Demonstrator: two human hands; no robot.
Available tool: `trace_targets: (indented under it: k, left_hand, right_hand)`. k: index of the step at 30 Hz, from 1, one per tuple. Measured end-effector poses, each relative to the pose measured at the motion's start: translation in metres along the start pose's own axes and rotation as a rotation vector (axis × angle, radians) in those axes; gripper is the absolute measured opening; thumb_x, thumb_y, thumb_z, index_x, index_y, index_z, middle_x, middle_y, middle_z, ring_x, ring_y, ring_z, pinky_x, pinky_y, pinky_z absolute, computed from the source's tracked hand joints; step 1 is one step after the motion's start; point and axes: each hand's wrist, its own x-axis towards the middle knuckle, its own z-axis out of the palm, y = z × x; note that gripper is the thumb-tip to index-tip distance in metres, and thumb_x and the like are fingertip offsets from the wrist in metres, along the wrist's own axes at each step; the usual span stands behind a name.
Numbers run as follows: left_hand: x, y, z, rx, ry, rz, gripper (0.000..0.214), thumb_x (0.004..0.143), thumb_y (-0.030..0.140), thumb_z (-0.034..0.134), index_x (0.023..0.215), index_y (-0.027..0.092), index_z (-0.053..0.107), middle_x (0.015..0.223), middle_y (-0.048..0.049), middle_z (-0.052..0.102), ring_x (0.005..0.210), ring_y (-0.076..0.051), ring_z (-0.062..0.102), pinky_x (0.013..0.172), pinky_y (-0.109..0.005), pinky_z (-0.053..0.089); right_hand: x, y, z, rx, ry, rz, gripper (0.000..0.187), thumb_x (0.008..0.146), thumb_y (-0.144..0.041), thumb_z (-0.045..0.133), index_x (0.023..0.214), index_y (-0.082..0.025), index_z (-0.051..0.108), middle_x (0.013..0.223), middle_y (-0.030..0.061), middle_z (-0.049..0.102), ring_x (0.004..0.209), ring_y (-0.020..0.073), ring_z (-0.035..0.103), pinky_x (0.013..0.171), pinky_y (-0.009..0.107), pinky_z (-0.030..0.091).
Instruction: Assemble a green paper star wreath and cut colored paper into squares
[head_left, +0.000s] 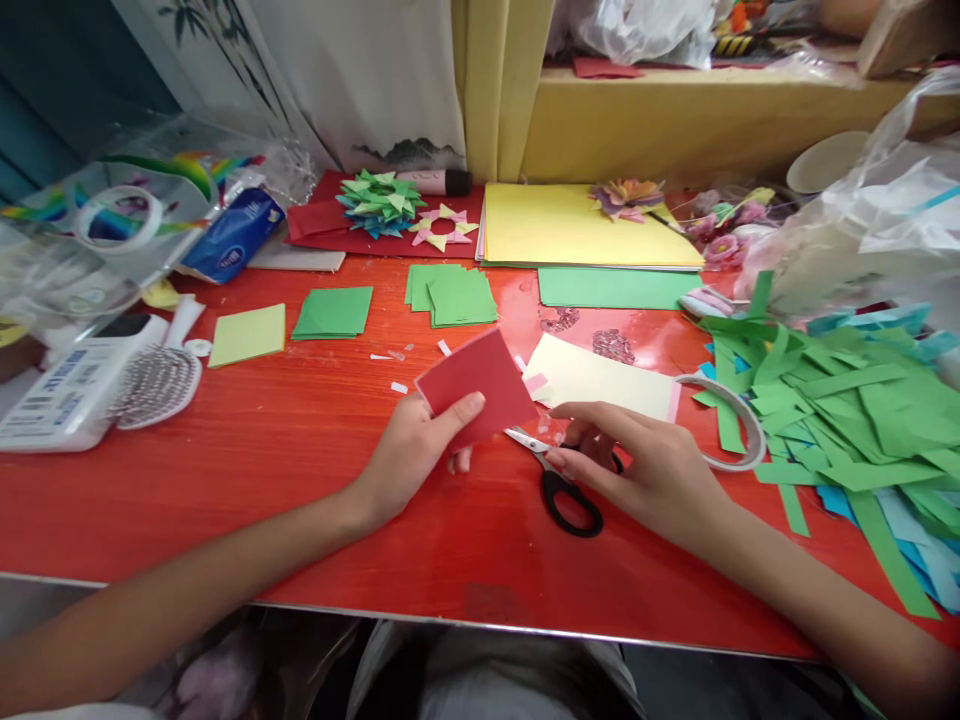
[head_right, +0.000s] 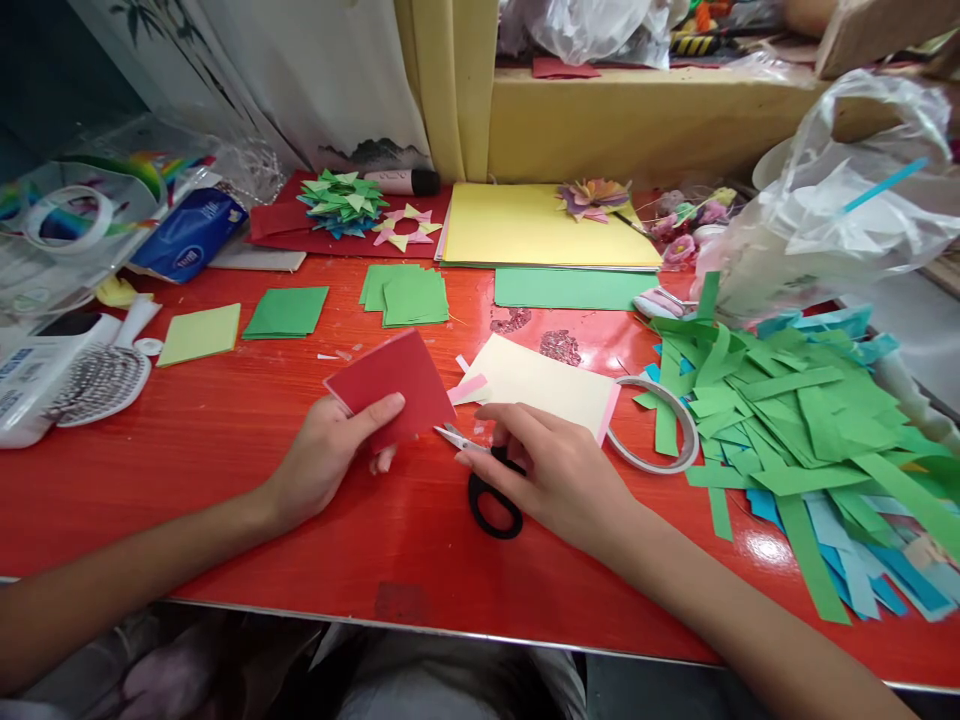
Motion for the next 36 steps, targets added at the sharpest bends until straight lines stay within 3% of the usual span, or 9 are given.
trace_targets:
  k: [2, 4, 7, 10, 13, 25, 32, 36]
  left_hand:
    - [-0.004, 0.001, 0.002, 0.086, -0.137, -0.068, 0.041, 0.082, 0.041, 0.052, 0.052, 0.013, 0.05, 0.041, 0.0013, 0.049, 0.041, -0.007, 0.047, 0.045, -0.019, 0.038]
    - [-0.007, 0.002, 0.004, 0.105, -0.223, -0.111, 0.034, 0.08, 0.041, 0.055, 0.061, 0.014, 0.055, 0.045, 0.0023, 0.051, 0.041, -0.007, 0.047, 0.043, -0.018, 0.037]
    - [-0.006, 0.003, 0.004, 0.013, -0.192, -0.076, 0.024, 0.078, 0.04, 0.059, 0.079, 0.016, 0.058, 0.056, 0.004, 0.056, 0.043, -0.006, 0.048, 0.041, -0.017, 0.038]
    - [-0.001, 0.001, 0.0, -0.079, -0.075, 0.032, 0.019, 0.08, 0.037, 0.058, 0.082, 0.018, 0.057, 0.054, 0.006, 0.052, 0.04, -0.005, 0.045, 0.04, -0.016, 0.036]
    - [0.002, -0.001, -0.004, -0.135, -0.033, 0.06, 0.018, 0.081, 0.035, 0.057, 0.078, 0.018, 0.057, 0.05, 0.0062, 0.049, 0.038, -0.004, 0.043, 0.039, -0.016, 0.033]
    - [0.002, -0.001, -0.003, -0.299, -0.181, 0.055, 0.018, 0.08, 0.035, 0.058, 0.077, 0.018, 0.059, 0.057, 0.0049, 0.054, 0.036, -0.002, 0.044, 0.035, -0.014, 0.028]
    - [0.0, 0.002, -0.003, -0.141, -0.118, 0.075, 0.015, 0.081, 0.03, 0.059, 0.074, 0.017, 0.057, 0.046, 0.0078, 0.047, 0.037, -0.002, 0.042, 0.042, -0.015, 0.032]
    - [0.0, 0.004, -0.003, -0.063, -0.065, 0.067, 0.021, 0.08, 0.034, 0.059, 0.07, 0.016, 0.053, 0.051, 0.0066, 0.047, 0.039, -0.003, 0.041, 0.042, -0.017, 0.031]
  right_hand:
    - [0.001, -0.005, 0.001, 0.336, -0.117, 0.149, 0.025, 0.084, -0.04, 0.053, 0.097, -0.018, 0.054, 0.07, 0.0012, 0.063, 0.056, 0.0109, 0.057, 0.051, 0.021, 0.043]
    - [0.002, -0.008, 0.003, 0.59, -0.21, 0.287, 0.024, 0.085, -0.042, 0.05, 0.083, -0.018, 0.052, 0.059, -0.0011, 0.059, 0.048, 0.0093, 0.054, 0.046, 0.019, 0.042]
    - [0.003, -0.006, 0.006, 0.729, -0.197, 0.38, 0.026, 0.085, -0.04, 0.051, 0.074, -0.017, 0.05, 0.051, -0.0027, 0.056, 0.044, 0.0074, 0.051, 0.044, 0.017, 0.04]
    - [0.004, -0.002, 0.006, 0.792, -0.16, 0.401, 0.023, 0.084, -0.038, 0.054, 0.076, -0.017, 0.051, 0.052, -0.0026, 0.057, 0.044, 0.0071, 0.052, 0.045, 0.017, 0.04]
    - [0.005, 0.0, 0.006, 0.84, -0.159, 0.417, 0.022, 0.084, -0.037, 0.055, 0.075, -0.016, 0.052, 0.053, -0.0025, 0.057, 0.044, 0.0073, 0.052, 0.045, 0.017, 0.041]
    - [0.005, 0.001, 0.006, 0.853, -0.165, 0.392, 0.021, 0.085, -0.036, 0.054, 0.076, -0.016, 0.054, 0.054, -0.0021, 0.058, 0.046, 0.0069, 0.052, 0.047, 0.017, 0.043]
    - [0.006, 0.0, 0.006, 0.918, -0.179, 0.328, 0.017, 0.084, -0.031, 0.056, 0.094, -0.018, 0.055, 0.067, -0.0018, 0.06, 0.054, 0.0088, 0.057, 0.049, 0.018, 0.048]
    - [0.005, -0.002, 0.006, 0.899, -0.222, 0.334, 0.019, 0.084, -0.032, 0.056, 0.097, -0.018, 0.055, 0.069, -0.0012, 0.06, 0.056, 0.0097, 0.059, 0.051, 0.019, 0.049]
